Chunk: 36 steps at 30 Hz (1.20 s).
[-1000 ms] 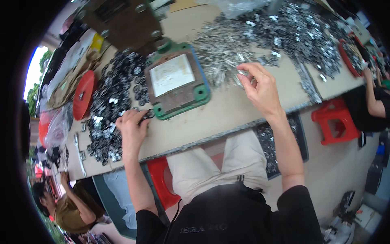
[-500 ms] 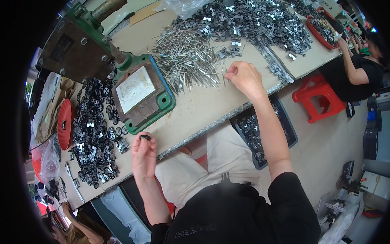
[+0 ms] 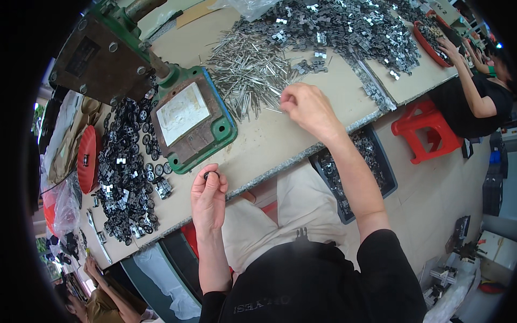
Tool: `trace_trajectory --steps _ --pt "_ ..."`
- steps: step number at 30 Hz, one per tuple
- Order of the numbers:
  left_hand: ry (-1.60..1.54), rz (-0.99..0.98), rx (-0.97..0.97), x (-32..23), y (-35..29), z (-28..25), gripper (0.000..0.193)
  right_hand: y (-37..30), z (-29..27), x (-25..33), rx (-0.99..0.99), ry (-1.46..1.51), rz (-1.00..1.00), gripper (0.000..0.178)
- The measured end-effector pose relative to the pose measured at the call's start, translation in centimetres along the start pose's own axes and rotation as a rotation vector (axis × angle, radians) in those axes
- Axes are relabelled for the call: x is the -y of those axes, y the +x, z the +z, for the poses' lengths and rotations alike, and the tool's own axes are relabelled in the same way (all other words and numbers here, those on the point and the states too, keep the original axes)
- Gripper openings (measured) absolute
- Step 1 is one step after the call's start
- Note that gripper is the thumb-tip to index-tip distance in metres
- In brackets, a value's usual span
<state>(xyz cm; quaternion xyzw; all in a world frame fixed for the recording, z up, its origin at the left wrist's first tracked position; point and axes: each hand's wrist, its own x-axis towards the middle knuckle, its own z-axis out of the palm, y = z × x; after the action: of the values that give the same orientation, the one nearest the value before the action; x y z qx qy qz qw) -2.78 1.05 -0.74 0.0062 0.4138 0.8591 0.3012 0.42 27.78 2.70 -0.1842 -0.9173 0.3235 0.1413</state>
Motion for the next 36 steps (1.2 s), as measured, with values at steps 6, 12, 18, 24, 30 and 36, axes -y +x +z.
trace_trajectory --steps 6,12,18,24,30,36 --pt "0.058 -0.018 0.069 -0.1 -0.5 0.2 0.031 -0.2 2.5 1.6 0.051 -0.293 -0.131 0.005" --pt "-0.042 -0.058 0.081 0.0 -0.2 0.4 0.028 -0.6 3.3 2.6 -0.003 -0.461 -0.182 0.003" --pt "-0.013 -0.049 0.007 -0.1 -0.3 0.5 0.031 -1.1 2.9 2.9 0.155 -0.508 -0.290 0.016" --pt "0.142 -0.027 0.093 0.0 -0.2 0.4 0.035 -2.1 2.4 4.3 0.119 -0.086 -0.260 0.014" --pt "-0.188 -0.151 0.144 -0.1 0.1 1.3 0.041 -3.5 2.4 6.7 0.319 0.751 0.051 0.016" --pt "-0.225 -0.113 0.237 0.6 0.2 0.3 0.041 -5.2 4.1 7.4 0.398 1.178 0.107 0.012"
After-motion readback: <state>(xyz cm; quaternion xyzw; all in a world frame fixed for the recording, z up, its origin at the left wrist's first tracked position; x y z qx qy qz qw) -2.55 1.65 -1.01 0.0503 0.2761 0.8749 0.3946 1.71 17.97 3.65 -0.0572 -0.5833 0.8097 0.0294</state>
